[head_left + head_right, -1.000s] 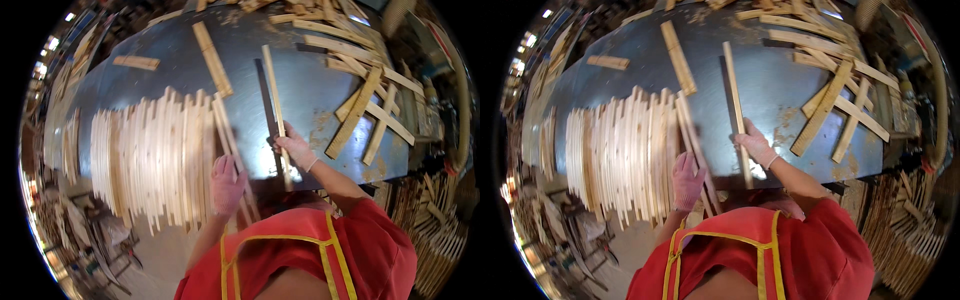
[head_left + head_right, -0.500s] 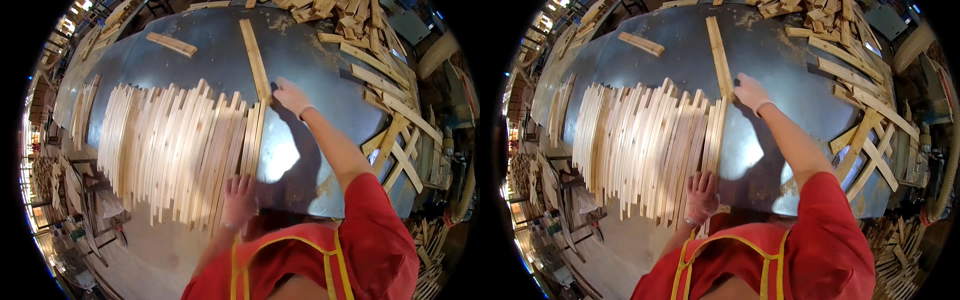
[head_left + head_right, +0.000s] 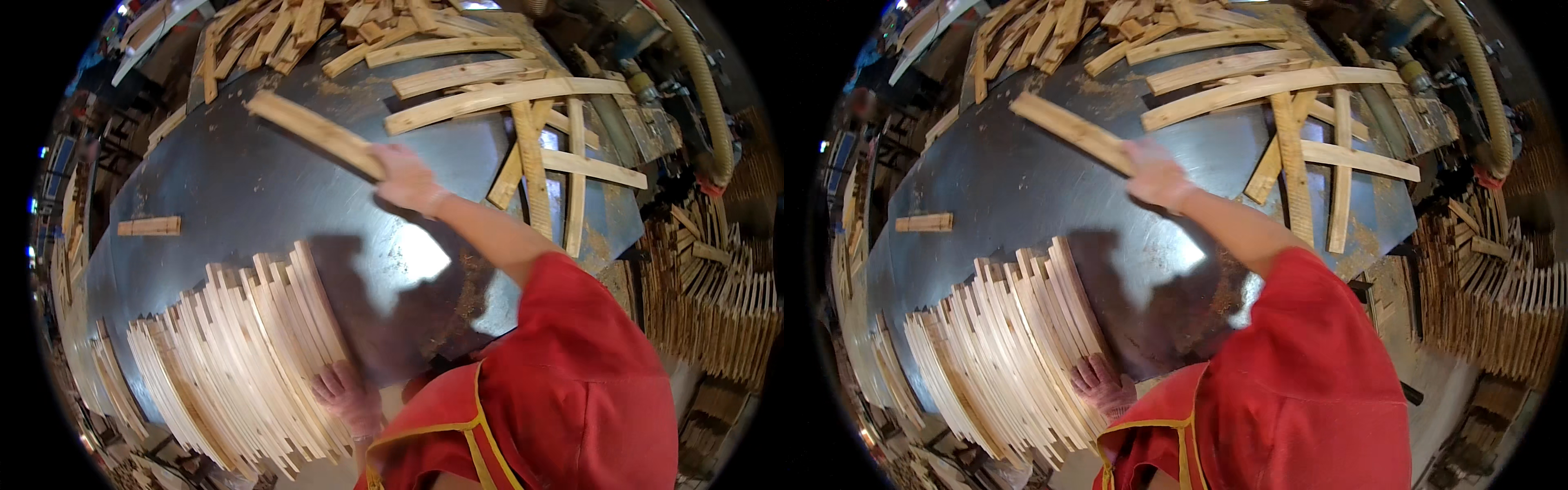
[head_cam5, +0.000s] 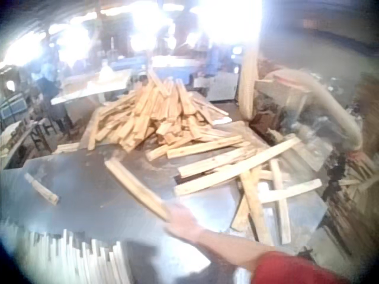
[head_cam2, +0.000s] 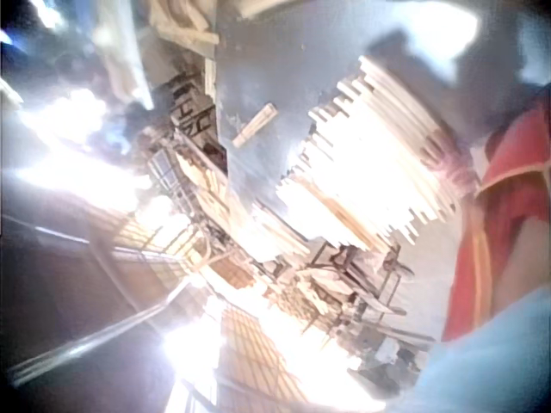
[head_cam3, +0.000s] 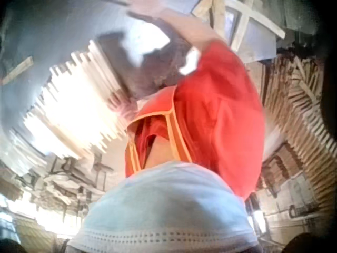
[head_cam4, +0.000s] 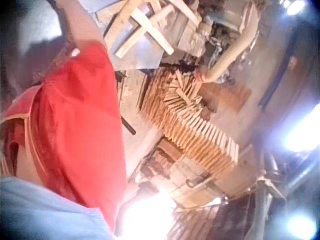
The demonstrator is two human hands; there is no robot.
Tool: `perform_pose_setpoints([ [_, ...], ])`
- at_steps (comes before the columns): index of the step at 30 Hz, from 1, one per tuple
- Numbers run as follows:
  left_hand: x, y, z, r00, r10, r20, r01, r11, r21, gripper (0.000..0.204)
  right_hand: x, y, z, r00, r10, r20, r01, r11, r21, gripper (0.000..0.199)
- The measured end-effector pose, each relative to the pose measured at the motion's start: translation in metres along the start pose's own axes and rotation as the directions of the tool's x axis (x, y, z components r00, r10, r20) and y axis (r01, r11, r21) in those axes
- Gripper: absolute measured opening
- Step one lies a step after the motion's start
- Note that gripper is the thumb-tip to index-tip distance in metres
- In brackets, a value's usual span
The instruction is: The person repeatedly picks up thin wooden planks from a large pile on a metal table and stacks them into a neat, aligned pile. The person wears pink gloves and a red apron while performing this repetitive sorting and stacking task in a workshop environment.
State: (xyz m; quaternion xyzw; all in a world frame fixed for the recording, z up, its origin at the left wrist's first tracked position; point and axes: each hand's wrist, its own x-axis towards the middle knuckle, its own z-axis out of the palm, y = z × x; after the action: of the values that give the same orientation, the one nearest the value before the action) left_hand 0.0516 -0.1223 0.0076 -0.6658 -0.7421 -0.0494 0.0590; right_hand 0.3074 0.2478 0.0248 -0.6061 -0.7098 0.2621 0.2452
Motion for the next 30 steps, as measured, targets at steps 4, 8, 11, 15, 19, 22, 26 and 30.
perform_pose_setpoints([
  [4,-0.025,-0.017,0.015,0.998,-0.007,0.058,0.006,0.999,0.033,0.081,-0.116,0.071,-0.123,0.981,0.113,-0.160,-0.153,0.952,-0.264,0.068],
  [8,-0.019,-0.014,0.003,0.991,0.005,0.131,-0.012,0.998,0.057,0.092,-0.219,0.155,-0.139,0.831,0.474,-0.290,-0.554,0.750,-0.361,0.084],
  [11,-0.017,-0.011,-0.006,0.984,-0.010,0.180,0.005,1.000,0.029,0.094,-0.245,0.149,-0.131,0.745,0.622,-0.242,-0.665,0.719,-0.201,0.094],
  [15,-0.027,-0.026,0.002,0.989,0.005,0.149,-0.010,0.999,0.031,0.095,-0.277,0.016,-0.094,0.794,0.605,0.059,-0.533,0.647,0.544,0.104],
  [19,-0.024,-0.017,-0.009,0.989,0.126,0.073,-0.126,0.992,-0.005,0.096,-0.337,-0.013,0.024,0.830,0.466,0.308,-0.526,0.468,0.710,0.069],
  [22,-0.003,0.013,-0.033,0.954,0.109,0.278,-0.004,0.935,-0.355,0.091,-0.350,-0.047,0.057,0.738,0.402,0.542,-0.653,0.628,0.423,0.043],
  [26,0.029,0.088,-0.059,0.812,0.121,0.570,0.211,0.851,-0.482,0.097,-0.338,-0.025,0.094,0.603,-0.185,0.776,-0.152,0.928,0.340,0.045],
  [30,0.024,0.087,0.015,0.852,-0.045,0.521,0.226,0.930,-0.289,0.111,-0.243,-0.037,-0.005,0.100,-0.199,0.975,0.197,0.964,0.176,0.047],
])
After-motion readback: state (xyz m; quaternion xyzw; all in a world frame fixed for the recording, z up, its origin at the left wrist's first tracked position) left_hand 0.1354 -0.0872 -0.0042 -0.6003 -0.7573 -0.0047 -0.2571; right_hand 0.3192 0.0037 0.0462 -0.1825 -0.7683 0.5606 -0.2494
